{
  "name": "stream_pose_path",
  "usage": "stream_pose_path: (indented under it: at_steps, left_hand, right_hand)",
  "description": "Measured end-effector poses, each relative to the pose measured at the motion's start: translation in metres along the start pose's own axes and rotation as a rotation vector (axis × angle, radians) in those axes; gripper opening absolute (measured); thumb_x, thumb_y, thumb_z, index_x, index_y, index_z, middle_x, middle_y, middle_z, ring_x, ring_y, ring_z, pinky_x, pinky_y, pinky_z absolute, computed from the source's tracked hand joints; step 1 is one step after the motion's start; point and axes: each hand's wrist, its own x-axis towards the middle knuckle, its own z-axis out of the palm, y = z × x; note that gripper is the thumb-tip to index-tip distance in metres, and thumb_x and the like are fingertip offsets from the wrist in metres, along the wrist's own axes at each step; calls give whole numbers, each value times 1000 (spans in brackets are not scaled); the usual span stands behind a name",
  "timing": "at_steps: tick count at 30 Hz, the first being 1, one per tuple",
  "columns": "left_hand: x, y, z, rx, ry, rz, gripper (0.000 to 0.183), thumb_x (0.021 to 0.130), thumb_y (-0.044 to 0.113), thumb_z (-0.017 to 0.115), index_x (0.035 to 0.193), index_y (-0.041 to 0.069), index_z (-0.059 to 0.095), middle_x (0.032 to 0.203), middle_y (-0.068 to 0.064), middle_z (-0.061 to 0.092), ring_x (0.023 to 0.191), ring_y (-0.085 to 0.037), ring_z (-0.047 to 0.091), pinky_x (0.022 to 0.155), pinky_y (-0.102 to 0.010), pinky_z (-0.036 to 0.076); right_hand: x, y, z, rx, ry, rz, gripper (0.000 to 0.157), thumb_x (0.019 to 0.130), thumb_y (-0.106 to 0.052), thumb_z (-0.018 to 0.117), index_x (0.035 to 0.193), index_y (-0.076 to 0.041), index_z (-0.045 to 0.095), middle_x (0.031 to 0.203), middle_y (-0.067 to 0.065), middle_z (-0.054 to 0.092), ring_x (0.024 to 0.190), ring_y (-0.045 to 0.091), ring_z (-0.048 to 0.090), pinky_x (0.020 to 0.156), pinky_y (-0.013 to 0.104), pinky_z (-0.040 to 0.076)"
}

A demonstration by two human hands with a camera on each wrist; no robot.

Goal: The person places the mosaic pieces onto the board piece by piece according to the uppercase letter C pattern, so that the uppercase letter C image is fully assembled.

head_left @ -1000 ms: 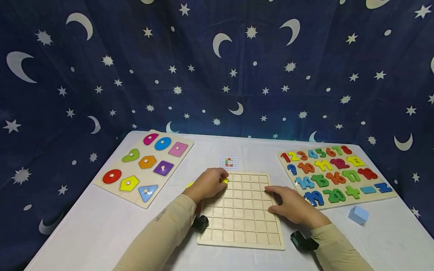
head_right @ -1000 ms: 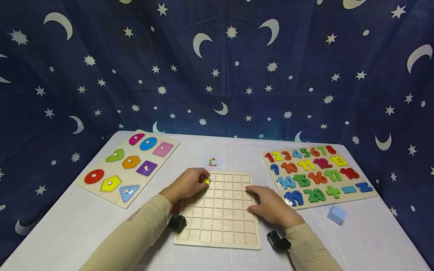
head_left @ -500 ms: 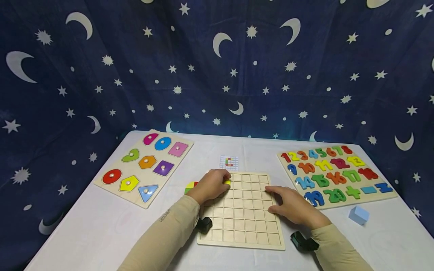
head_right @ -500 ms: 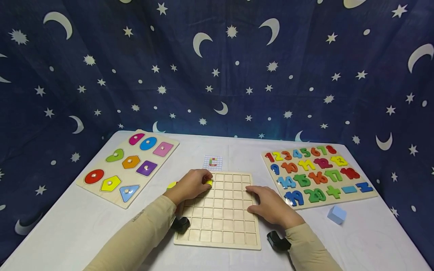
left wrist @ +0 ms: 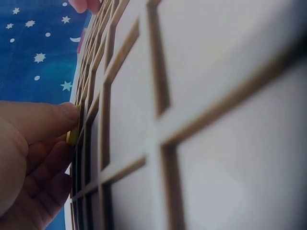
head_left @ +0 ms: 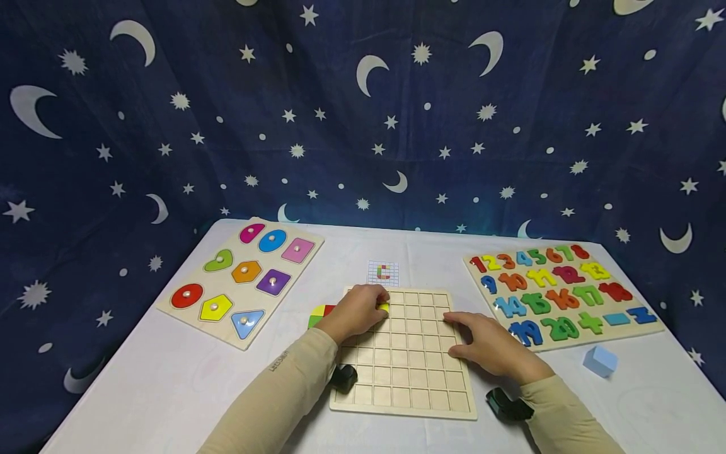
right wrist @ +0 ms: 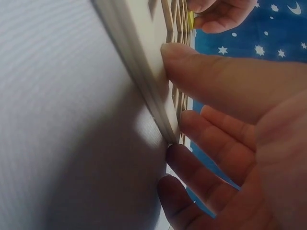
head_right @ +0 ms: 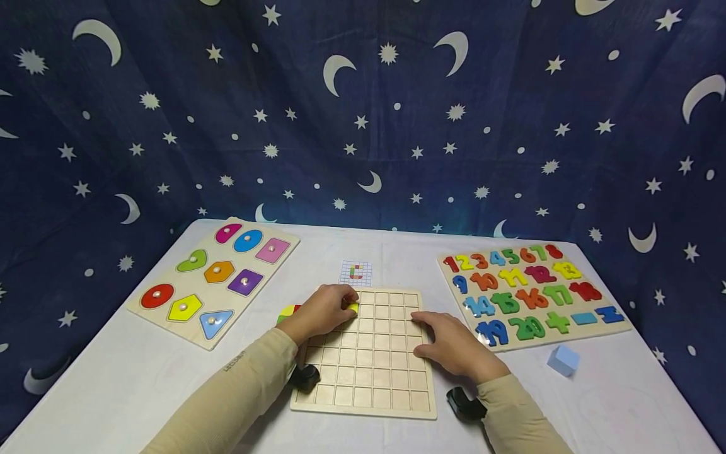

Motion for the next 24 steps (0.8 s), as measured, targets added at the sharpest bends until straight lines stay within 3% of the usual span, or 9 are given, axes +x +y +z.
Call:
stream_pose_path:
  at_steps: [12, 24]
  left_hand:
    - [0, 1, 1, 8, 7, 22, 20, 86, 7, 76, 105, 4, 69, 94, -2, 65, 87, -17, 58, 84, -31, 50]
    - [-2, -1, -3, -3, -44, -10, 21, 86, 9, 76, 106, 5, 69, 90, 1, 64, 84, -16, 55, 82, -30, 49]
  right_hand:
    - [0, 0, 0, -8, 0, -3, 62, 84, -21, 81, 139, -5, 57, 142, 18, 54, 134, 43, 44, 108, 61, 33]
    - [0, 1, 1, -12, 3, -2, 62, 84, -21, 81, 139, -6, 57, 141, 17, 55, 134, 42, 44, 108, 60, 34]
